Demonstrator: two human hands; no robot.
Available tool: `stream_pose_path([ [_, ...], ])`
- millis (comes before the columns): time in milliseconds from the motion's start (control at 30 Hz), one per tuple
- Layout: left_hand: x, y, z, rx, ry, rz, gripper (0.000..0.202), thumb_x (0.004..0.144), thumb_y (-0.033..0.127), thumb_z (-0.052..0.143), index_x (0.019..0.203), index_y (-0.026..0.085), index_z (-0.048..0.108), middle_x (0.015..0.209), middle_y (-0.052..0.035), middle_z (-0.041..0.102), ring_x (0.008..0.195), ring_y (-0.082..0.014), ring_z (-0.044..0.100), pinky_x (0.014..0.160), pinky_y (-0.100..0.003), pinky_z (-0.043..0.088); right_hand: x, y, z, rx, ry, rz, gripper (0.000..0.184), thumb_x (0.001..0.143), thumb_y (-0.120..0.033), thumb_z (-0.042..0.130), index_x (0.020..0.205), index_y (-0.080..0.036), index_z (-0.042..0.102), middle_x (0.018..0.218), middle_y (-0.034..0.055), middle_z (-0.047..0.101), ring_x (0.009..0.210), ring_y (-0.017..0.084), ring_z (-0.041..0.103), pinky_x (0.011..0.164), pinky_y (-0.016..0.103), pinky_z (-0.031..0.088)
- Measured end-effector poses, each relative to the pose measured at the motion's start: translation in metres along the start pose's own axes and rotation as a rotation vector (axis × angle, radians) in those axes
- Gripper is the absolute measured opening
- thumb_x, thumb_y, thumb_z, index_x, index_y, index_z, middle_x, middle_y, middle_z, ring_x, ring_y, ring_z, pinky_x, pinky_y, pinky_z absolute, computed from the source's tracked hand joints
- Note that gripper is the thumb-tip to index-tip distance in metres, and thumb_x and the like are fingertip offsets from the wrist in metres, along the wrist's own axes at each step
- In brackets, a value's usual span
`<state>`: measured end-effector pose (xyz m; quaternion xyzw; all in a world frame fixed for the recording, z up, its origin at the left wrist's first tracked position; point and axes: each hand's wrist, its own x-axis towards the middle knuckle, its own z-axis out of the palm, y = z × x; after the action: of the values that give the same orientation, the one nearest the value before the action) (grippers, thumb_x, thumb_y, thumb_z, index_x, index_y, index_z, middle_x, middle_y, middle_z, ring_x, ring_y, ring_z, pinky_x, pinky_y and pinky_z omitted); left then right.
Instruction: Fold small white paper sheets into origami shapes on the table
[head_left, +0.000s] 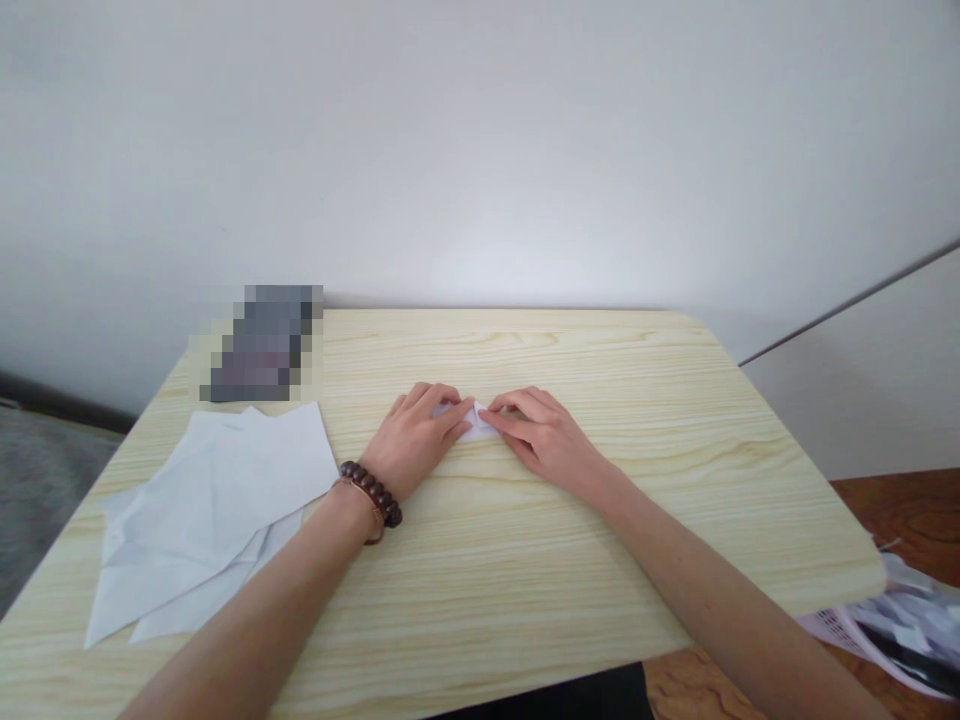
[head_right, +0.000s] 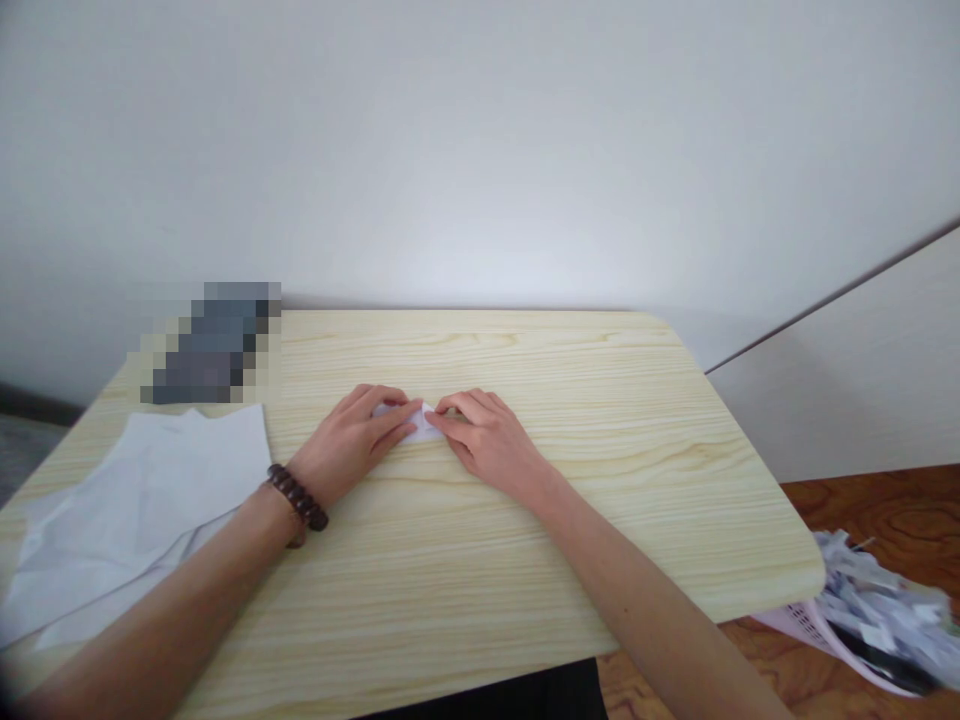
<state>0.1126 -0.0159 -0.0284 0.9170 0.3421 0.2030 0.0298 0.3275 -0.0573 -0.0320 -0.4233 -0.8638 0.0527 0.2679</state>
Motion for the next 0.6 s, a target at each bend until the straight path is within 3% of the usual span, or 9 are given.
stream_pose_path([
  [267, 0.0006, 0.0015, 0.0001, 0.090, -0.022, 0.022, 0.028, 0.091, 0.023, 0.052, 0.118, 0.020, 0.060, 0.105, -0.0097, 0.060, 0.097, -0.0231, 0.052, 0.082, -0.038, 0.050, -0.0017, 0.0030, 0.0017, 0.069, 0.075, 0.008, 0.027, 0.092, -0.016, 0.048, 0.113, -0.022, 0.065, 0.104, 0.0071, 0.067, 0.095, 0.018, 0.058, 0.085, 0.036, 0.049],
  [600, 0.0030, 0.0047, -0.0026, 0.139, -0.055, 0.023, 0.026, 0.092, 0.024, 0.051, 0.116, 0.020, 0.061, 0.106, -0.0098, 0.060, 0.098, -0.0240, 0.051, 0.080, -0.038, 0.050, -0.0012, 0.0027, 0.0000, 0.059, 0.024, -0.006, 0.031, 0.088, -0.010, 0.049, 0.112, -0.023, 0.065, 0.112, 0.0065, 0.067, 0.102, 0.019, 0.058, 0.089, 0.038, 0.047],
])
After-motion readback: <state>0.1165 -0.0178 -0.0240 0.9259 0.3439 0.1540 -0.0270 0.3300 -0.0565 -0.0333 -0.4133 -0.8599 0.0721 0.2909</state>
